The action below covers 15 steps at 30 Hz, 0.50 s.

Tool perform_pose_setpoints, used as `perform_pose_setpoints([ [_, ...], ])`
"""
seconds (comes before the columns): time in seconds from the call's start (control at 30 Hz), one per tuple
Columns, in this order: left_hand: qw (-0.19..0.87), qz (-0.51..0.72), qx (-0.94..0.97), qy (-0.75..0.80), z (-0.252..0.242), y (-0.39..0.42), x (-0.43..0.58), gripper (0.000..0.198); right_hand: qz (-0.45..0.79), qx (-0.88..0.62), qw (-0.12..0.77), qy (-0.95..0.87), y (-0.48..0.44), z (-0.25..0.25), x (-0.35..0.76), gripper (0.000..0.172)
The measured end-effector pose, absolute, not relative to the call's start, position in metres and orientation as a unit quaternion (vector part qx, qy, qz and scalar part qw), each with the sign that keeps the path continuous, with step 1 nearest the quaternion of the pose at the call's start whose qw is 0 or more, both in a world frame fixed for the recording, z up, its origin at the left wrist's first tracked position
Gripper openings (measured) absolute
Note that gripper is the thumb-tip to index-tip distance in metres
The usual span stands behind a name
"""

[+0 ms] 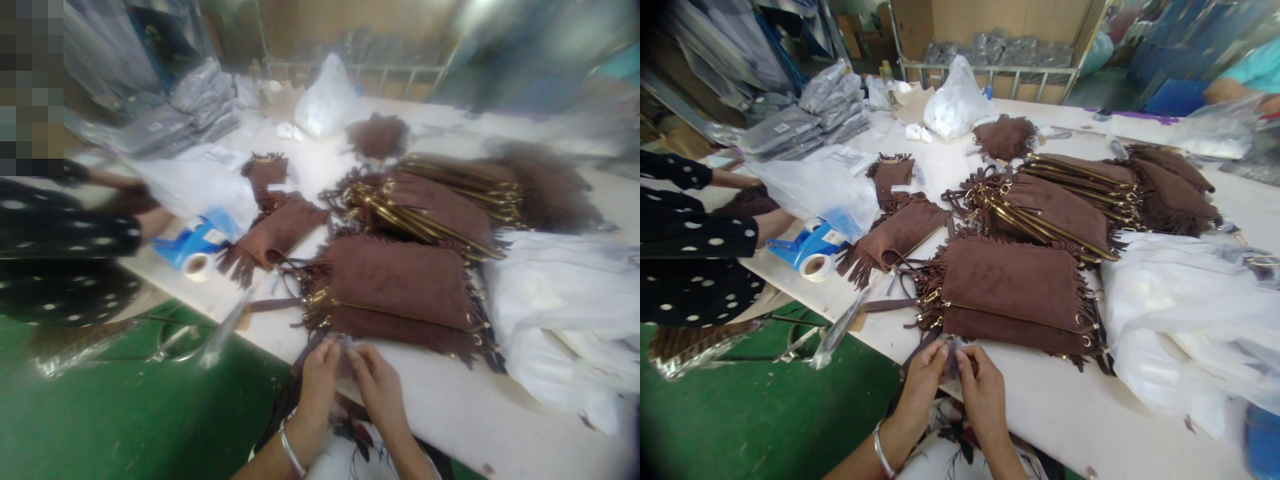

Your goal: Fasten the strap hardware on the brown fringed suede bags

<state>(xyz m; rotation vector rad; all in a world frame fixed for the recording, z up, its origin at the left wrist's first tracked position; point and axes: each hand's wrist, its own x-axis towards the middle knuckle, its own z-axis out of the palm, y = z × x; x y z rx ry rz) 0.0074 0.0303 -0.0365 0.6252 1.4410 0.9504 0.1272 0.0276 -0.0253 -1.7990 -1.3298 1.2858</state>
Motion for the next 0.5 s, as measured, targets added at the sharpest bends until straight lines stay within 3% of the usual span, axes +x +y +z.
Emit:
perform_pose_setpoints([
  [0.13,0.664,0.440,0.156,0.584,-0.030,0.029,0.004,0.047,0.491,-0.650,0.289,-0.503,0.032,-0.025,0.128,0.038],
  [0.5,0.672,0.422,0.157,0.588,-0.029,0.025,0.006,0.032,0.460,-0.661,0.272,-0.527,0.032,-0.028,0.125,0.035],
])
